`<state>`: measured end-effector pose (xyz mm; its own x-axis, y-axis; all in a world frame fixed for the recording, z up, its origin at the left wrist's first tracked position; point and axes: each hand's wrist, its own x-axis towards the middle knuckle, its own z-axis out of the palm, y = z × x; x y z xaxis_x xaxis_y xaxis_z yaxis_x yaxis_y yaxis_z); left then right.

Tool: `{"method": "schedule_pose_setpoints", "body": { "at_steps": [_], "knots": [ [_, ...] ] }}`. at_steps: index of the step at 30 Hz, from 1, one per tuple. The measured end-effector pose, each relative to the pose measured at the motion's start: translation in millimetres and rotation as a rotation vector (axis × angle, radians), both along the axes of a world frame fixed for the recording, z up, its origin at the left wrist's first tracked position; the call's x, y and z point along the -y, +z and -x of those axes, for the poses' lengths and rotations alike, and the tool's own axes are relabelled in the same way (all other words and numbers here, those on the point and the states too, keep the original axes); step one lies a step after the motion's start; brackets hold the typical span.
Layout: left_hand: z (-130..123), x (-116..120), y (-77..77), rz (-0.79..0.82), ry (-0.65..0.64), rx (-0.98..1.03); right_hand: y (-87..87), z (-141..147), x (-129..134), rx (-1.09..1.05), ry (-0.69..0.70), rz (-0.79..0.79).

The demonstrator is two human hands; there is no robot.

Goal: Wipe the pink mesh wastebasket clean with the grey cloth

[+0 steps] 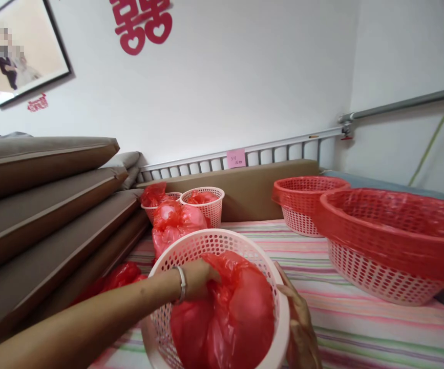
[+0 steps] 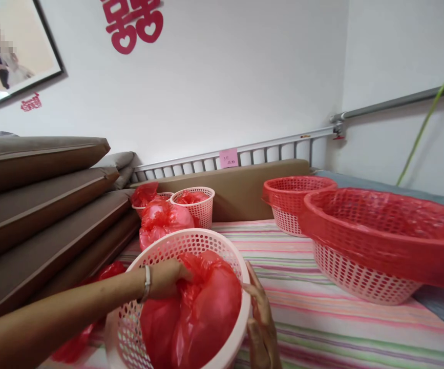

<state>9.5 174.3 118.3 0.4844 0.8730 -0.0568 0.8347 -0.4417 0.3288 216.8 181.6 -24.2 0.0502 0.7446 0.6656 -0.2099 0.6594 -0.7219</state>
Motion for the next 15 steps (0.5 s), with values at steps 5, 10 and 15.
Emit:
{"method": "schedule_pose_setpoints", "body": {
  "at_steps": [5, 10, 15],
  "knots": [
    [24, -10, 73.0, -0.14, 0.255, 0.229, -5.9, -3, -5, 0.023, -0.035, 0.015],
    [60, -11, 160.0, -0.42, 0.52, 0.489, -9.9, -5, -10, 0.068, -0.077, -0.002],
    [114, -2, 220.8, -0.757, 0.7, 0.568, -4.6, -6, 0, 0.106, -0.131, 0.044]
  ]
}}
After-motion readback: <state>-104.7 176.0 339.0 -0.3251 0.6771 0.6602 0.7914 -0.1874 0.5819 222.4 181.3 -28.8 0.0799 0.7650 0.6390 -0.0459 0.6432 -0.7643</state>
